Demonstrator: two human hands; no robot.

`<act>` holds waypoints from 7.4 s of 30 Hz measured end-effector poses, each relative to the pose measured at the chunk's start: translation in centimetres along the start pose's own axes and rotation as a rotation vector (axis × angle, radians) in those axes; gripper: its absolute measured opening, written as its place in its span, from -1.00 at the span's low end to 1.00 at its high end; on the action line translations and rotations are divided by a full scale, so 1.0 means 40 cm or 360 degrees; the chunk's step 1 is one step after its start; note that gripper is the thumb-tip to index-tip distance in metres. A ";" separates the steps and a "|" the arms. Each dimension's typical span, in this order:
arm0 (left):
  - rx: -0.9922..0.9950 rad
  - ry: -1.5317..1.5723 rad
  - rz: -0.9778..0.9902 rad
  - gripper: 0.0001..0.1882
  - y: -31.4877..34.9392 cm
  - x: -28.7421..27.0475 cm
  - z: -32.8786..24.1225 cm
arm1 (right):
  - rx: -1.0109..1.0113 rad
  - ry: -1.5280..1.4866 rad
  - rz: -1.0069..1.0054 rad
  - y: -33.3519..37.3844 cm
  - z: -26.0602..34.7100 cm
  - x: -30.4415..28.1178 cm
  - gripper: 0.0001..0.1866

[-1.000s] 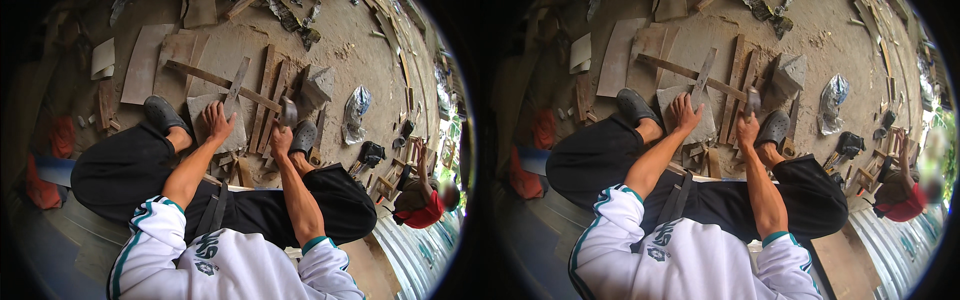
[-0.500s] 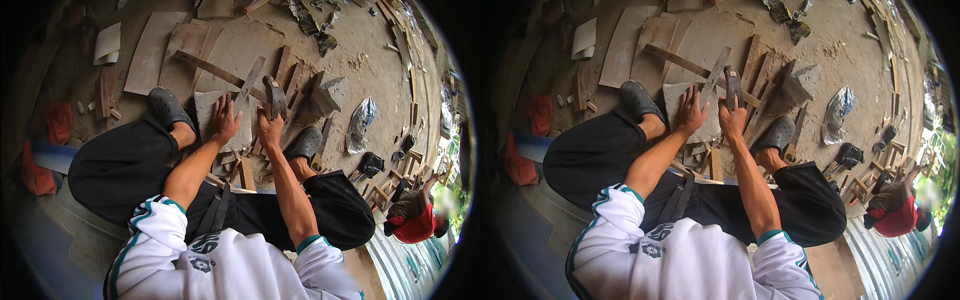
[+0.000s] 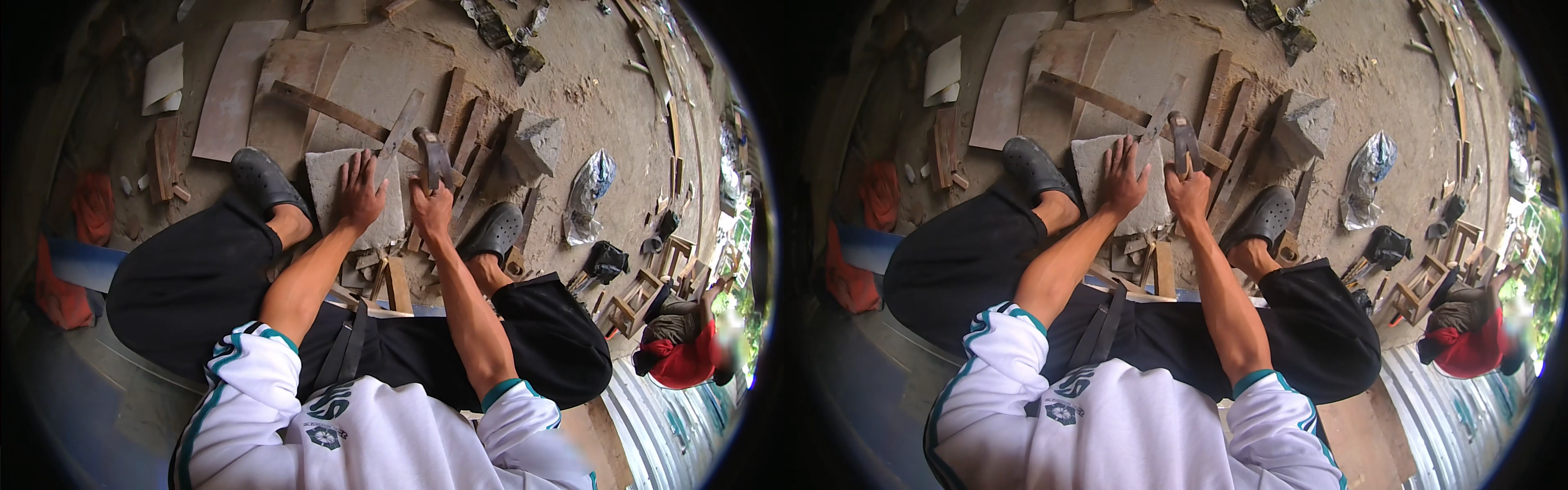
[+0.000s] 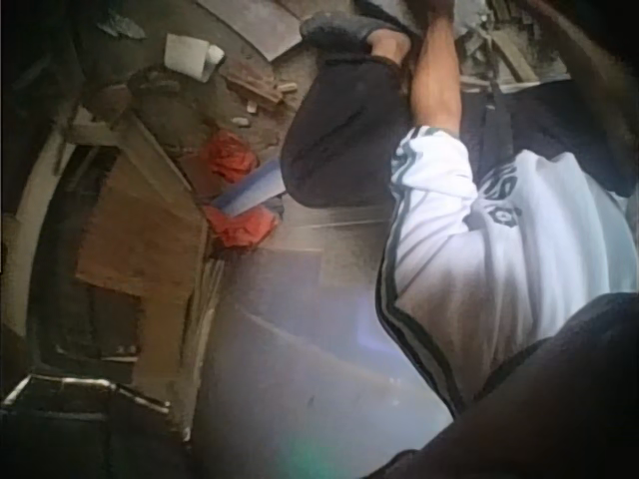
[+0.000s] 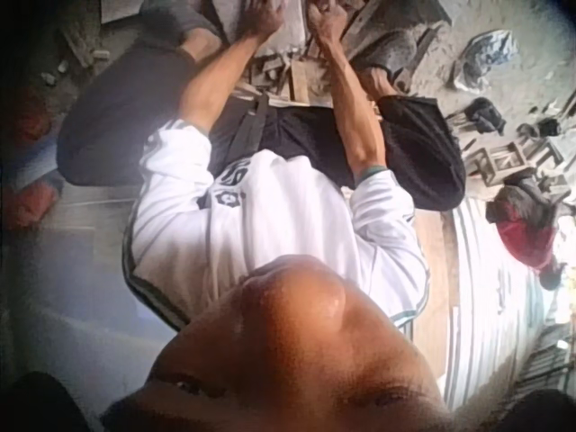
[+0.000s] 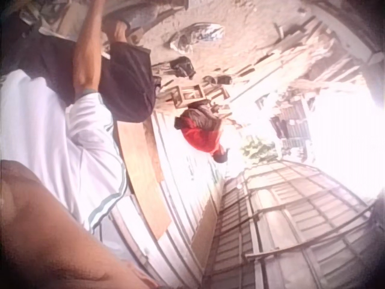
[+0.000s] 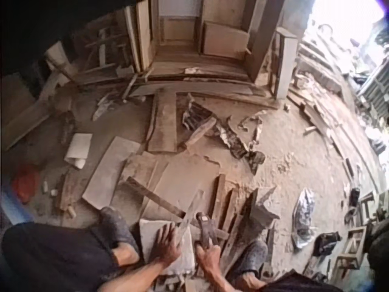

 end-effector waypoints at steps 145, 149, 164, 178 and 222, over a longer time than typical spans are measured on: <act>-0.0932 0.2532 0.0379 -0.64 -0.196 -0.187 -0.229 | 0.0234 -0.0293 0.0770 0.271 0.075 -0.085 0.09; -0.0843 0.2463 0.0124 -0.62 -0.206 -0.174 -0.200 | 0.0160 -0.0338 0.0636 0.248 0.067 -0.051 -0.06; -0.0573 0.1613 0.0212 -0.39 -0.265 -0.125 -0.068 | 0.0282 -0.0561 0.0355 0.187 0.252 -0.357 -0.64; -0.0854 0.2126 0.0389 -0.29 -0.179 -0.006 -0.057 | 0.0188 -0.0445 0.1004 0.143 0.340 -0.332 -0.43; -0.0853 0.1684 0.0534 -0.26 -0.290 0.124 0.065 | -0.0567 -0.0235 0.0225 -0.143 0.155 -0.137 -0.58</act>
Point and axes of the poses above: each hand's wrist, its own y-axis away from the middle knuckle, its own x-axis out of the palm, z = x × y, the point moved 10 cm from there along -y, towards the middle knuckle, and after that the axes turned 13 degrees about -y, right-handed, at the moved point
